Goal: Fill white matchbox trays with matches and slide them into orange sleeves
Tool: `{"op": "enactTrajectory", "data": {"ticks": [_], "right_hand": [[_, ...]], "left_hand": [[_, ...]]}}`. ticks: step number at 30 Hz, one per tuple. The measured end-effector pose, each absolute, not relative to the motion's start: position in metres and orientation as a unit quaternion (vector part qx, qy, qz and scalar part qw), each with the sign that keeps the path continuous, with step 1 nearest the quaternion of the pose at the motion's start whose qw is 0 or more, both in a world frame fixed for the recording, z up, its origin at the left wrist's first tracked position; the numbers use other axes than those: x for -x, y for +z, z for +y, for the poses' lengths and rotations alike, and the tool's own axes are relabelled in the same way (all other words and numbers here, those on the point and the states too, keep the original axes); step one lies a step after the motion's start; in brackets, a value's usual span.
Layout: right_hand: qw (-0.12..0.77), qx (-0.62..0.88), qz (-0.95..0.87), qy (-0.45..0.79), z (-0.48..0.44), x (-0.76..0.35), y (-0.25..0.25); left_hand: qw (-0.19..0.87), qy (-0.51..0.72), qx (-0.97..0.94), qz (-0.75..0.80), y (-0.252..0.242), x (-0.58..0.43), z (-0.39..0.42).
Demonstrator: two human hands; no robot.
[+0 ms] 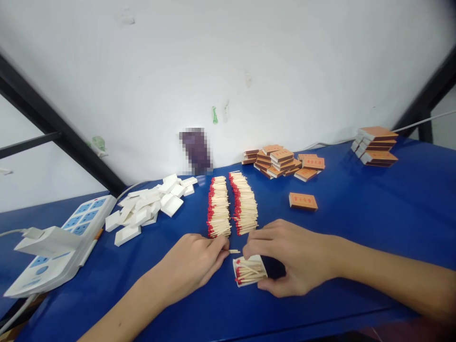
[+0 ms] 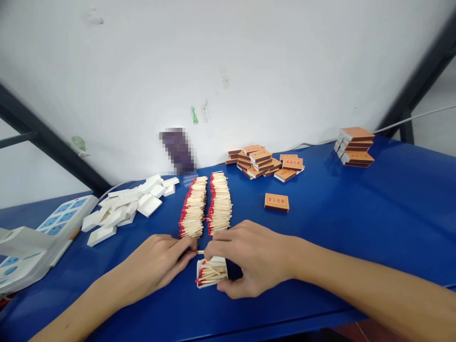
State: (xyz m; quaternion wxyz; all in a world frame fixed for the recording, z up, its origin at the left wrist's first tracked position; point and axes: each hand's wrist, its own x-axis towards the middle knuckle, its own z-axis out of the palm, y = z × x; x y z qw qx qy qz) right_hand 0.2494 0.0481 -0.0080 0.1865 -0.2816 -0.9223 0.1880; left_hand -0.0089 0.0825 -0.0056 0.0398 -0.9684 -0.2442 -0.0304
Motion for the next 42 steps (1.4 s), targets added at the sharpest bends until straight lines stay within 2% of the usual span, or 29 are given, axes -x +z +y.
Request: {"op": "enactTrajectory", "data": {"ticks": [5,12,18,23,33,42], "right_hand": [[0.177,0.291,-0.92,0.196,0.049,-0.25,-0.007],[0.221,0.285,-0.903,0.235,0.051,-0.247,-0.012],[0.222,0.279,-0.901,0.246,0.051,-0.245,-0.013],[0.21,0.281,-0.916,0.193,0.05,-0.248,-0.014],[0.209,0.257,-0.928,0.17,0.05,-0.249,-0.014],[0.205,0.256,-0.932,0.153,0.049,-0.248,-0.014]], "left_hand": [[0.001,-0.057,0.961,-0.27,0.001,0.013,0.082],[-0.157,-0.092,0.945,-0.271,0.009,0.005,0.069],[-0.183,-0.125,0.938,-0.265,0.0,-0.001,0.066],[-0.135,-0.139,0.946,-0.261,0.005,0.002,0.067],[-0.065,-0.118,0.959,-0.249,-0.005,-0.002,0.071],[-0.089,-0.076,0.959,-0.26,0.0,-0.002,0.071]]}}
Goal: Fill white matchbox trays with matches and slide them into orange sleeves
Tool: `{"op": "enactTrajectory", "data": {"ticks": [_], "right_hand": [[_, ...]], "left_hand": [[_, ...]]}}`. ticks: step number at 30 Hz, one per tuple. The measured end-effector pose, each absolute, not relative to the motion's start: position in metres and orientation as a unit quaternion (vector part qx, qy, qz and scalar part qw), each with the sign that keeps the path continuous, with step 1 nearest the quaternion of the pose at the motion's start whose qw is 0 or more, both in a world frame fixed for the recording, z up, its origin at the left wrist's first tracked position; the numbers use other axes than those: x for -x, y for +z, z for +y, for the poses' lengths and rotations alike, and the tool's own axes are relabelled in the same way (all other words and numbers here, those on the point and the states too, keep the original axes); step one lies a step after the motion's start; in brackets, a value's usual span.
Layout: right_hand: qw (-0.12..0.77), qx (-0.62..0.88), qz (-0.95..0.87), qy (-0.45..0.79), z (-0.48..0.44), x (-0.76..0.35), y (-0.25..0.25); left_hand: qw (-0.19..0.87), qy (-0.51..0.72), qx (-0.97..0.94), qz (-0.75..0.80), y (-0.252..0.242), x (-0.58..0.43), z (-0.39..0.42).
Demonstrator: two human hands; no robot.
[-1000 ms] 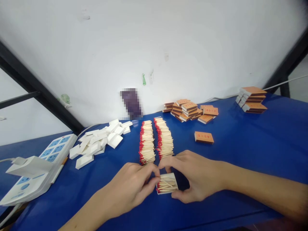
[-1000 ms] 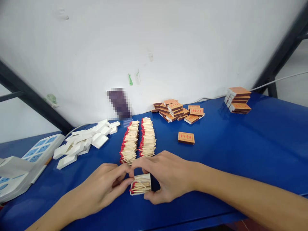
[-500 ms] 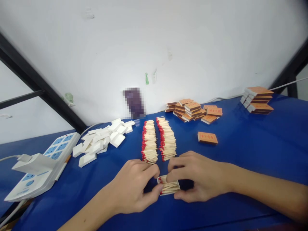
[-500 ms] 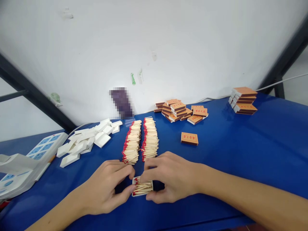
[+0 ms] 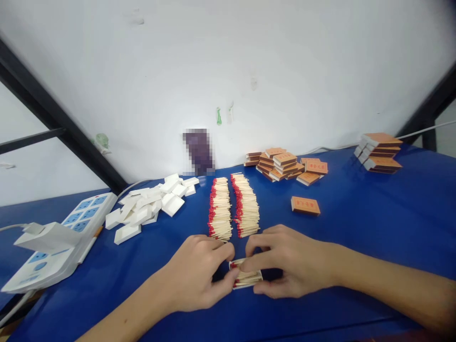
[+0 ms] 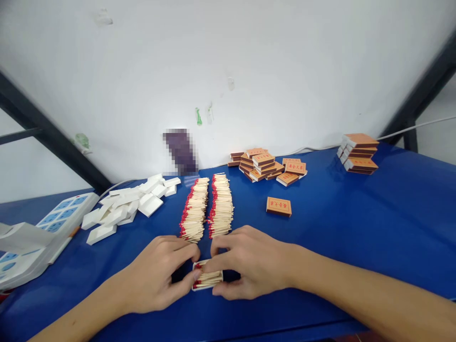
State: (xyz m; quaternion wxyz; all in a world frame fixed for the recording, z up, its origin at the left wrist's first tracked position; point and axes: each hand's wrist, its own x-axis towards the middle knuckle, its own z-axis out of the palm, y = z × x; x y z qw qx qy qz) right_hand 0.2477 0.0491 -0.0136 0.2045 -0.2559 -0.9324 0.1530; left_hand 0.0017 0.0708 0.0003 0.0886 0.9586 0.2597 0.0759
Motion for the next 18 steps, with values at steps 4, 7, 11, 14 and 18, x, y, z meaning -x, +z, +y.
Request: {"op": "enactTrajectory", "data": {"ticks": [4,7,11,14,18], "right_hand": [[0.194,0.261,-0.935,0.14,0.05,-0.248,-0.014],[0.19,0.266,-0.936,0.13,0.05,-0.248,-0.015],[0.201,0.263,-0.935,0.125,0.05,-0.248,-0.016],[0.197,0.263,-0.936,0.125,0.05,-0.249,-0.015],[0.19,0.262,-0.937,0.129,0.049,-0.249,-0.013]], "left_hand": [[0.08,0.076,-0.96,0.256,0.001,-0.004,0.072],[0.069,0.087,-0.964,0.243,-0.001,-0.003,0.075],[0.042,0.125,-0.963,0.237,0.0,0.004,0.082],[0.018,0.167,-0.953,0.252,0.003,0.01,0.088],[0.001,0.173,-0.957,0.234,0.008,0.016,0.095]]}}
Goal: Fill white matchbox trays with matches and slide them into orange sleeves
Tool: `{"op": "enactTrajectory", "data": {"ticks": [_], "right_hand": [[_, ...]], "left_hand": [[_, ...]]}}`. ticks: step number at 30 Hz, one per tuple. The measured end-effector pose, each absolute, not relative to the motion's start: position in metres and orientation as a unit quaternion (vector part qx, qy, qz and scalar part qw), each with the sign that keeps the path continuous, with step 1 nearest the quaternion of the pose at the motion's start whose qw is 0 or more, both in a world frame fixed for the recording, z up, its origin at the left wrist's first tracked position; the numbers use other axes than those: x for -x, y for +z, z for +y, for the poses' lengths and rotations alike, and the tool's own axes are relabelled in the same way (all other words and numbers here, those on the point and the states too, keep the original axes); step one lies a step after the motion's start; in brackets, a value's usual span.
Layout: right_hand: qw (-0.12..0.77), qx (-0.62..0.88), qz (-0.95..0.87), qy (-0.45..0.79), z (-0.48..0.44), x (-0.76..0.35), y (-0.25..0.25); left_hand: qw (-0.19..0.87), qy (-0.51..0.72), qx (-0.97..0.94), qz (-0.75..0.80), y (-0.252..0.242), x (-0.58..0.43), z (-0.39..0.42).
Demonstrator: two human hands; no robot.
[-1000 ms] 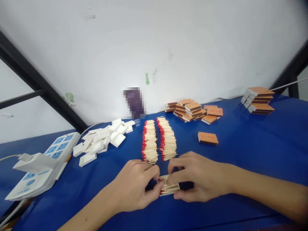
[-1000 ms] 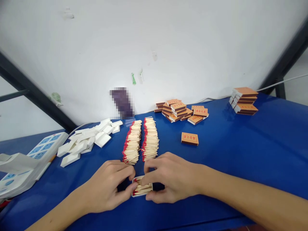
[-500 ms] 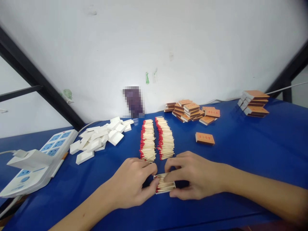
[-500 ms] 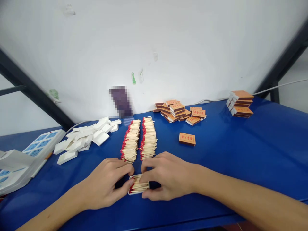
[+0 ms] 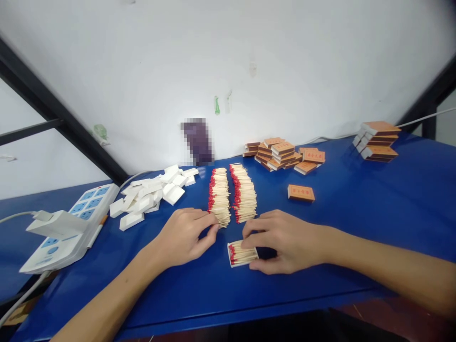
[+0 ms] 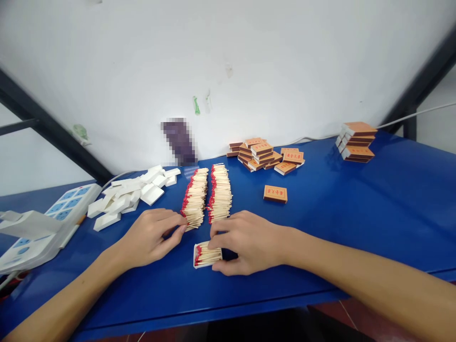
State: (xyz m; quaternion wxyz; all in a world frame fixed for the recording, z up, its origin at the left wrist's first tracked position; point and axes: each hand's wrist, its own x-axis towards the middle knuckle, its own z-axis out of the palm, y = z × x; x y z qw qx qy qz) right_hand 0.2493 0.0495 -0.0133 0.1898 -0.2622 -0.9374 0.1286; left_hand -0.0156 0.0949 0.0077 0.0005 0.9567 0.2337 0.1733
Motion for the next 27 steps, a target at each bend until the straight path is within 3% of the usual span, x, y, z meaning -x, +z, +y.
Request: {"op": "enactTrajectory", "data": {"ticks": [27], "right_hand": [[0.171,0.286,-0.925,0.183,0.0505,-0.2511,-0.0101]], "left_hand": [[0.018,0.147,-0.957,0.249,0.001,0.0235,0.1036]]}}
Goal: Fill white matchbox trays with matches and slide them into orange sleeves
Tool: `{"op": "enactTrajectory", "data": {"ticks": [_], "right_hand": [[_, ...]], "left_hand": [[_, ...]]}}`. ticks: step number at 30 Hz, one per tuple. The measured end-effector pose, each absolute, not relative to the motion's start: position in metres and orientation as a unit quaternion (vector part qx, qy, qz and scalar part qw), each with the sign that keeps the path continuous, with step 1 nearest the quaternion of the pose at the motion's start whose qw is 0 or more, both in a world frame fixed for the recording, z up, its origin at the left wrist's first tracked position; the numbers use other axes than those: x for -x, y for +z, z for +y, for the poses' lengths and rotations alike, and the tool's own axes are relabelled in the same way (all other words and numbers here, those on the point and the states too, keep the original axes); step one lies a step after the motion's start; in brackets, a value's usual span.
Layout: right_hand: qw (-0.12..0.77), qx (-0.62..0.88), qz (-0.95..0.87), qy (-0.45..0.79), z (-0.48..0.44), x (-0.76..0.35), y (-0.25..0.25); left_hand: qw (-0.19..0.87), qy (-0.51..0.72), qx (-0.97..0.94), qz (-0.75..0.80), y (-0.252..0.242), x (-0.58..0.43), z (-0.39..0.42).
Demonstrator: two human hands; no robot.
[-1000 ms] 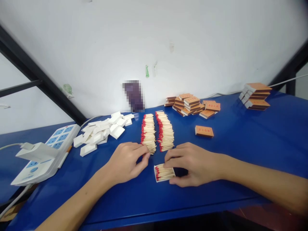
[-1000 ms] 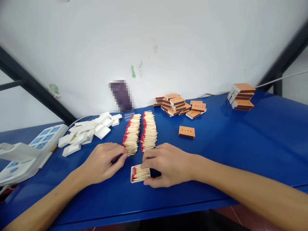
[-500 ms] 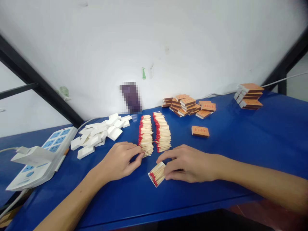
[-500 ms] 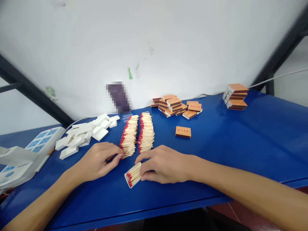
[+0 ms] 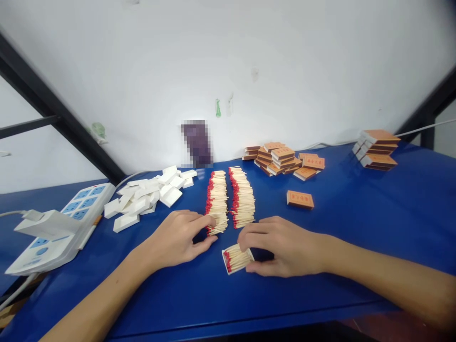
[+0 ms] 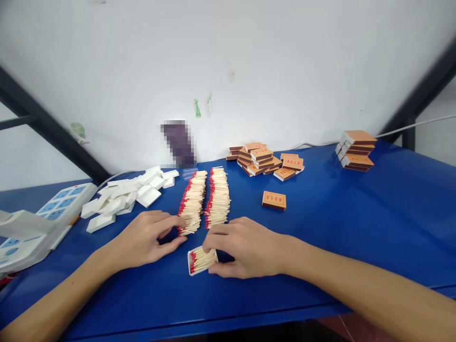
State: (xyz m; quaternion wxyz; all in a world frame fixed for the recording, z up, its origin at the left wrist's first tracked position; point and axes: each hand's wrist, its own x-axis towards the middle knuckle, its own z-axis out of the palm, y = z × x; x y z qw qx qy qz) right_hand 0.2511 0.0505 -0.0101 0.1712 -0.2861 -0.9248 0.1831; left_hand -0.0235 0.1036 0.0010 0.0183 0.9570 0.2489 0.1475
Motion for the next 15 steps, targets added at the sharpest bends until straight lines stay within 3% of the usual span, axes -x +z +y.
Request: {"op": "enactTrajectory", "data": {"ticks": [15], "right_hand": [[0.151,0.303,-0.927,0.158,0.0506,-0.2536,-0.0051]], "left_hand": [[-0.002,0.145,-0.948,0.283,-0.001,0.0246,0.104]]}}
